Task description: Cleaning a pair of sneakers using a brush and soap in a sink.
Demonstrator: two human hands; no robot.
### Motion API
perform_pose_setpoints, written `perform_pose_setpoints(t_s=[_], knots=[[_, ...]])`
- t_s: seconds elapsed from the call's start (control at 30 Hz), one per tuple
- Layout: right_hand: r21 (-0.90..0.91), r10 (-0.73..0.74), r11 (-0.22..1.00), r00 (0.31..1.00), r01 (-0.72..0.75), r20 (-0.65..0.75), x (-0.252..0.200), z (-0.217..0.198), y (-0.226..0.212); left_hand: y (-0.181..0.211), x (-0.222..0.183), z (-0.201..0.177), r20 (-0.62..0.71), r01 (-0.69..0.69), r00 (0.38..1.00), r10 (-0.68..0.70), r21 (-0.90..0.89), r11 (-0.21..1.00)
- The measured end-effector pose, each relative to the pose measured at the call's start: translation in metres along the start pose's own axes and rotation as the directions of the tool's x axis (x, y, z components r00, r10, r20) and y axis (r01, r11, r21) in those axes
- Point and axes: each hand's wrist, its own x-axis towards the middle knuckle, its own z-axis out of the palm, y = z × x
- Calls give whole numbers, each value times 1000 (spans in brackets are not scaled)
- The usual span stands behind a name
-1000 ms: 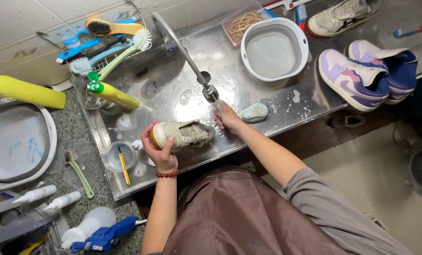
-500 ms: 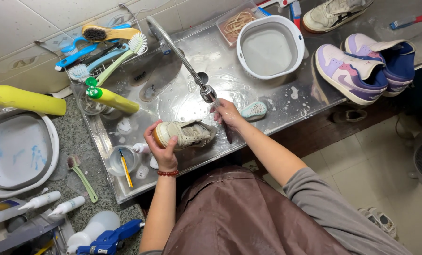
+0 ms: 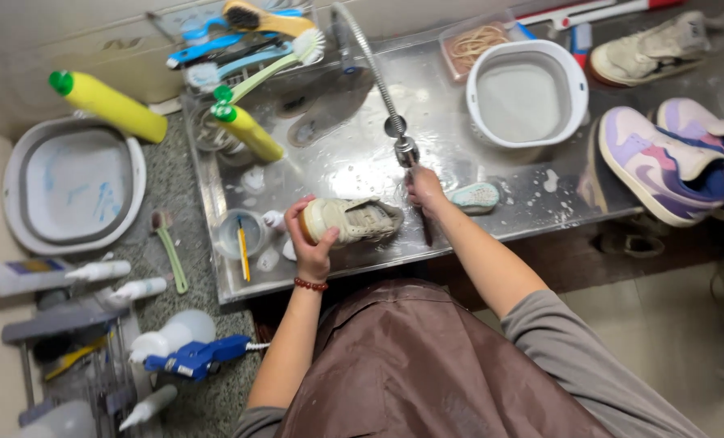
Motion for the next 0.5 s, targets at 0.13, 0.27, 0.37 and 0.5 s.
perform_pose_setpoints(t_s=[0.13, 0.27, 0.37, 0.5], knots=[[-237, -71, 968, 996, 82, 56, -25, 27, -10, 1, -6, -8, -2, 26, 1000, -26, -9, 1000], [-304, -145, 930, 967, 206, 211, 3, 42, 16, 9, -15, -15, 19, -26, 1000, 23, 161, 987], [-463, -174, 848, 960, 259, 219, 1, 79, -8, 13, -20, -21, 4, -13, 1000, 12, 206, 978], [-687, -520, 516, 825, 511, 223, -15, 151, -90, 18, -29, -24, -28, -2, 1000, 9, 270, 963]])
